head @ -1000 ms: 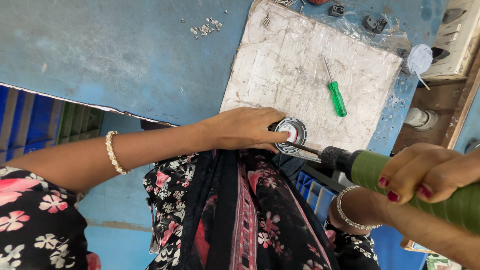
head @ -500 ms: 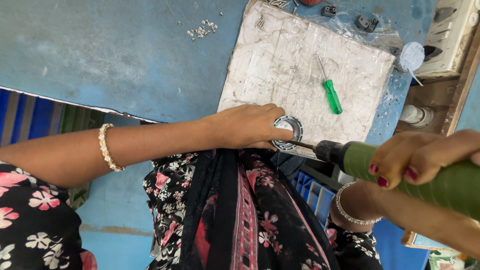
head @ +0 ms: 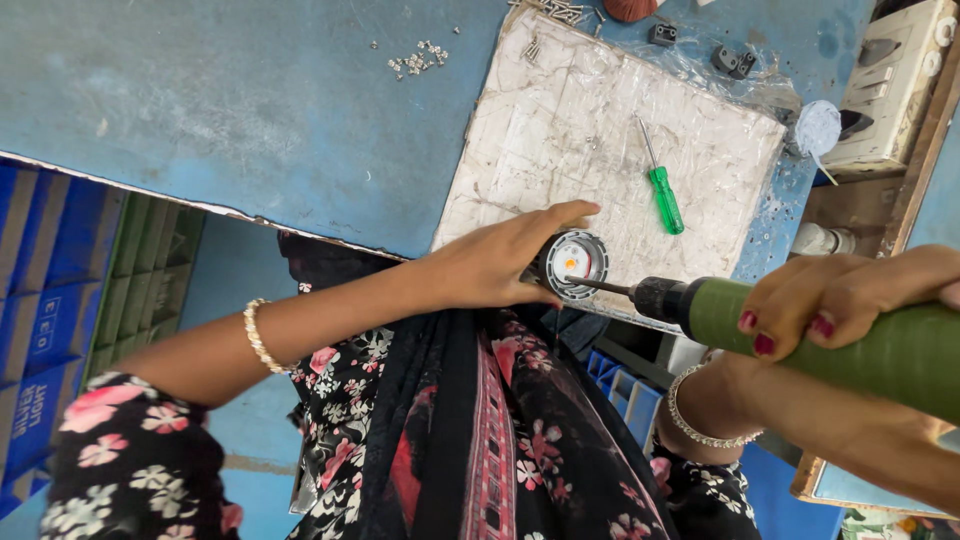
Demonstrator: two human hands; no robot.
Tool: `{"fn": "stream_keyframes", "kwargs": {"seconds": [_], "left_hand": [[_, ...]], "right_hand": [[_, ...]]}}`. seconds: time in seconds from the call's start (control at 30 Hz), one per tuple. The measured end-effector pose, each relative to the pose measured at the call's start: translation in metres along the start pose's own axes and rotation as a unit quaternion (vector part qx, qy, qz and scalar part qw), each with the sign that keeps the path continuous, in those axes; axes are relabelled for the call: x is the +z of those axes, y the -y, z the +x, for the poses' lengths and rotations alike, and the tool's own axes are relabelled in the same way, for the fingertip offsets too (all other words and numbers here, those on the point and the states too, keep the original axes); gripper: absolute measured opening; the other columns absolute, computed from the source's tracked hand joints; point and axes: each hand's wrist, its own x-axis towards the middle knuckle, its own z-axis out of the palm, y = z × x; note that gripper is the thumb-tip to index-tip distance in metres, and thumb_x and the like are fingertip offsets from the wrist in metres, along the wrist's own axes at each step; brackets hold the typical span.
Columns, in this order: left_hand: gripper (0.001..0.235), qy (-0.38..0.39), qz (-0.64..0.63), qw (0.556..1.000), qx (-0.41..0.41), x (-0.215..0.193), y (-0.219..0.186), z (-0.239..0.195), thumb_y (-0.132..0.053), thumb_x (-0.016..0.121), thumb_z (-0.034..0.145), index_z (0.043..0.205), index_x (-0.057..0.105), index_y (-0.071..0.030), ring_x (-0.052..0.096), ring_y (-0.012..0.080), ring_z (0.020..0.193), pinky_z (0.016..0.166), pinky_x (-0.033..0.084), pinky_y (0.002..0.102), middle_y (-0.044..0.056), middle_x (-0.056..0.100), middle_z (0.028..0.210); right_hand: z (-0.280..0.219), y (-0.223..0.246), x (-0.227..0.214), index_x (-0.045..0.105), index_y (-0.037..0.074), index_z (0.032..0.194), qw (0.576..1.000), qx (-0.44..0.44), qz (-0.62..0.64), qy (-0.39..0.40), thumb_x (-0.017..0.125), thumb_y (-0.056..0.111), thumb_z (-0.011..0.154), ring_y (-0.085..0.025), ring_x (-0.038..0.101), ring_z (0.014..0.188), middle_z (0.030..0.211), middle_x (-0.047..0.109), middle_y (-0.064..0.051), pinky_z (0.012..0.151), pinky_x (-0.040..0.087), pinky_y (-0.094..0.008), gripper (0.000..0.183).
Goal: The person assembles a small circular electronic component, likely a light fixture, by hand and with a screwdriver. They place a white disc into the metal housing, secure it with a screw, and then compare it to a similar completed unit.
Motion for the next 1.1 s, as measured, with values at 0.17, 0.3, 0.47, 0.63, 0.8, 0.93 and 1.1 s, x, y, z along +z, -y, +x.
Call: {"fn": "stream_keyframes", "kwargs": {"seconds": [0.17, 0.3, 0.47, 0.63, 0.8, 0.93, 1.1], "left_hand": [[0.082, -0.004, -0.03, 1.0, 0.002, 0.006, 0.006, 0.006, -0.027, 0.089, 0.078, 0.145, 0.047, -0.003, 0.062, 0.0365, 0.126, 0.107, 0.05, 0.041, 0.02, 0.062, 0.138], [0.079, -0.012, -0.025, 1.0, 0.007, 0.006, 0.007, 0.004, -0.028, 0.088, 0.08, 0.143, 0.049, -0.003, 0.064, 0.0372, 0.124, 0.106, 0.05, 0.042, 0.02, 0.064, 0.136], [0.078, -0.011, -0.023, 1.0, 0.005, 0.007, 0.008, 0.004, -0.029, 0.088, 0.08, 0.143, 0.049, -0.002, 0.064, 0.0376, 0.122, 0.104, 0.051, 0.042, 0.02, 0.064, 0.136], [0.077, -0.021, -0.023, 0.999, 0.014, 0.006, 0.008, 0.003, -0.027, 0.088, 0.081, 0.142, 0.049, -0.002, 0.064, 0.038, 0.123, 0.105, 0.051, 0.042, 0.021, 0.063, 0.136], [0.077, -0.031, -0.016, 0.999, 0.019, 0.009, 0.007, 0.002, -0.026, 0.088, 0.079, 0.142, 0.05, -0.002, 0.064, 0.0375, 0.123, 0.104, 0.052, 0.042, 0.02, 0.064, 0.135], [0.076, -0.025, -0.013, 0.999, 0.024, 0.006, 0.005, 0.003, -0.025, 0.088, 0.077, 0.14, 0.052, -0.004, 0.065, 0.0366, 0.122, 0.104, 0.052, 0.041, 0.018, 0.065, 0.134], [0.068, 0.0, -0.015, 0.999, 0.038, 0.003, 0.002, 0.001, -0.022, 0.084, 0.081, 0.139, 0.053, -0.006, 0.065, 0.0344, 0.124, 0.106, 0.052, 0.04, 0.016, 0.064, 0.137]], "right_hand": [[0.013, -0.002, 0.066, 0.035, 0.008, 0.084, 0.977, -0.147, -0.136, -0.075, 0.044, 0.037, 0.1, -0.016, 0.037, 0.043, 0.071, 0.033, -0.007, 0.043, 0.037, -0.034, 0.035], [0.021, 0.001, 0.085, 0.031, 0.006, 0.081, 0.962, -0.203, -0.147, -0.107, 0.045, 0.029, 0.099, -0.014, 0.04, 0.039, 0.074, 0.034, -0.006, 0.041, 0.038, -0.033, 0.032], [0.016, 0.007, 0.089, 0.038, 0.006, 0.086, 0.971, -0.159, -0.175, -0.046, 0.041, 0.019, 0.106, -0.014, 0.039, 0.043, 0.079, 0.032, -0.005, 0.045, 0.039, -0.035, 0.024], [0.026, -0.003, 0.096, 0.042, -0.01, 0.11, 0.963, -0.225, -0.141, -0.041, 0.042, 0.01, 0.1, -0.009, 0.04, 0.041, 0.074, 0.035, -0.007, 0.041, 0.041, -0.032, 0.023], [0.026, -0.001, 0.105, 0.044, 0.0, 0.121, 0.98, -0.172, -0.066, -0.078, 0.047, 0.007, 0.101, -0.012, 0.038, 0.039, 0.077, 0.039, -0.008, 0.042, 0.038, -0.031, 0.021], [0.018, -0.006, 0.088, 0.045, 0.001, 0.118, 0.972, -0.188, -0.11, -0.084, 0.047, 0.01, 0.1, -0.012, 0.035, 0.039, 0.078, 0.039, -0.008, 0.042, 0.037, -0.031, 0.021], [-0.008, -0.003, -0.009, 0.045, 0.002, 0.109, 0.985, -0.129, 0.056, -0.096, 0.047, 0.015, 0.103, -0.013, 0.037, 0.044, 0.078, 0.04, -0.007, 0.046, 0.038, -0.029, 0.015]]}}
